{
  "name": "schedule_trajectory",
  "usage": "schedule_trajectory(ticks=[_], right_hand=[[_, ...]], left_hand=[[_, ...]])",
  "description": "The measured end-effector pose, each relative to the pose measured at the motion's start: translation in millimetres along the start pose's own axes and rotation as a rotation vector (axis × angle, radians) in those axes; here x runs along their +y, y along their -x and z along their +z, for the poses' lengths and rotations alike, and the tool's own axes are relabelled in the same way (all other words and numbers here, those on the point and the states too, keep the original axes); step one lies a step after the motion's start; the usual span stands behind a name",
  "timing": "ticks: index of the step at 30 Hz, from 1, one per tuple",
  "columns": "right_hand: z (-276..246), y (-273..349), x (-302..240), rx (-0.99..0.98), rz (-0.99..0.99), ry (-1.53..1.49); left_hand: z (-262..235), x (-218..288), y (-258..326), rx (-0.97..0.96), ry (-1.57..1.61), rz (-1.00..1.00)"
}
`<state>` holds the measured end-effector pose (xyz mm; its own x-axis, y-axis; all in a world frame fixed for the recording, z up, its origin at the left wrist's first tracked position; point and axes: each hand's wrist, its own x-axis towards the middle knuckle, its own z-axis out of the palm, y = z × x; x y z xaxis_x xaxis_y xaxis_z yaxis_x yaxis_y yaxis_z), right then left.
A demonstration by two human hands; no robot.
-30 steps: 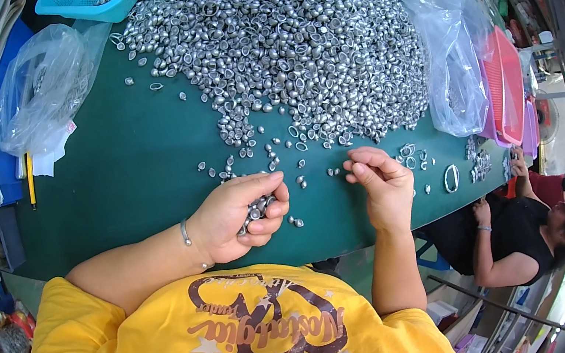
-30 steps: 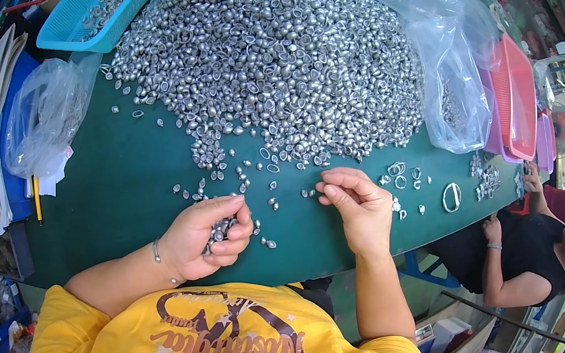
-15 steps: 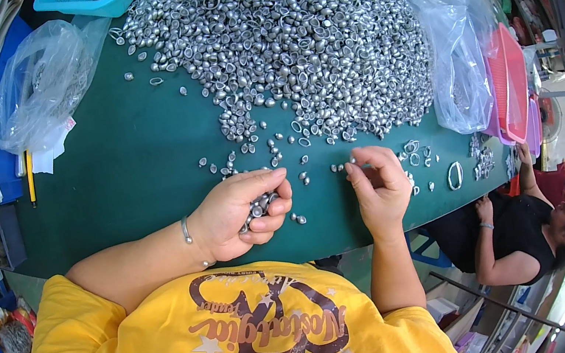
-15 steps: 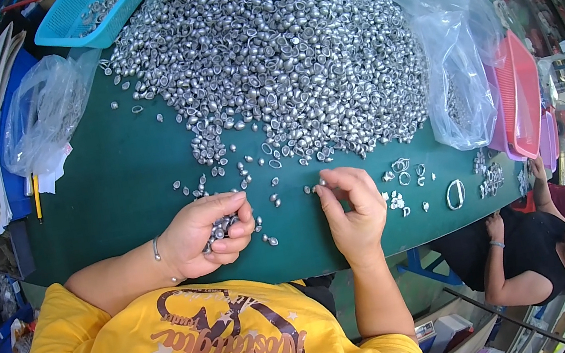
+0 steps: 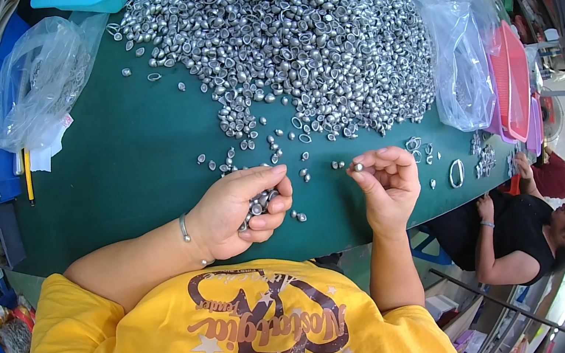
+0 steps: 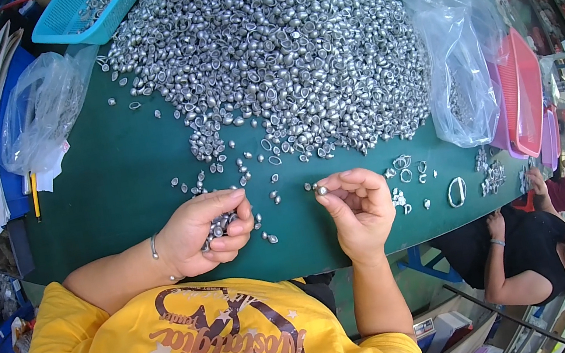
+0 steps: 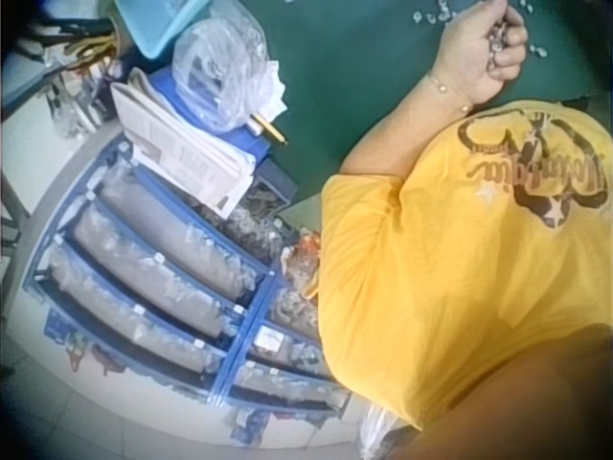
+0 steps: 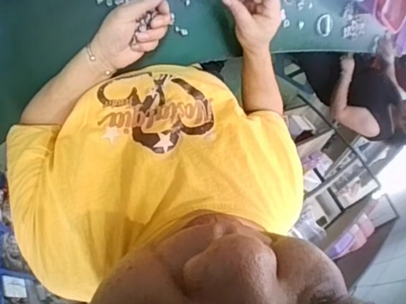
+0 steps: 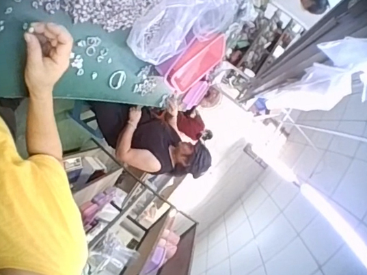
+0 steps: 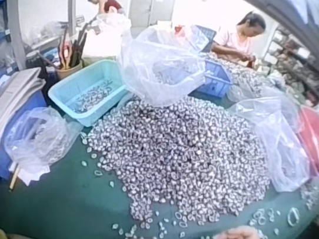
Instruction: The person sorts through a pile of small metal parts on a table, picking them up by hand and moving them into different groups or containers.
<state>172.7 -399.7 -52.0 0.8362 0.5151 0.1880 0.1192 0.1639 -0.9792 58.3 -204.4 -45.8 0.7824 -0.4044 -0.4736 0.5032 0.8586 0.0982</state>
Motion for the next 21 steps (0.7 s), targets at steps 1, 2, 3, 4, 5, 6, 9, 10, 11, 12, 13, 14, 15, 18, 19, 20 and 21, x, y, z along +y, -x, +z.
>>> schedule_trajectory(ticks=[1,2,3,4,5,6,9,10,11,12,13,14,15,18,19,20,21], right_hand=[[-1,0,0,-0.007,0.001,-0.034],[-1,0,0,-0.013,0.002,-0.068],[-2,-1,0,-0.021,0.003,-0.101],[-3,-1,0,-0.028,0.024,-0.145],[-4,-1,0,-0.035,0.045,-0.189],[-5,-1,0,-0.042,0.067,-0.233],[-9,-3,-1,0.014,0.267,-0.525],[-12,-6,-1,0.034,0.3,-0.574],[-16,-10,-1,0.061,0.326,-0.48],[-19,-14,-2,0.088,0.352,-0.387],[-19,-19,-3,0.115,0.377,-0.294],[-15,-23,-2,0.169,0.389,0.112],[-8,-31,6,0.128,0.193,0.417],[5,-42,2,-0.014,-0.107,0.969],[7,-43,1,-0.025,-0.114,0.976],[8,-43,0,-0.035,-0.121,0.983],[9,-42,-2,-0.048,-0.124,0.992]], left_hand=[[0,0,0,0.001,0.001,-0.001],[0,0,0,0.002,0.0,-0.003],[1,0,0,0.003,0.001,-0.005],[1,0,-1,0.003,0.001,-0.006],[1,0,0,0.001,-0.004,-0.002],[0,0,0,-0.001,-0.008,0.003],[-1,0,0,-0.004,-0.002,0.003],[-1,0,0,-0.004,0.002,0.002],[-1,0,0,-0.003,-0.001,0.001],[0,0,0,-0.001,-0.003,-0.001],[0,0,-1,0.001,-0.005,-0.003],[0,0,0,0.003,-0.006,-0.001],[0,0,-1,0.005,-0.01,-0.001],[1,0,0,0.001,-0.01,-0.004],[1,0,0,-0.001,-0.009,-0.003],[1,1,1,-0.006,-0.014,0.0],[0,0,0,-0.011,-0.015,-0.001]])
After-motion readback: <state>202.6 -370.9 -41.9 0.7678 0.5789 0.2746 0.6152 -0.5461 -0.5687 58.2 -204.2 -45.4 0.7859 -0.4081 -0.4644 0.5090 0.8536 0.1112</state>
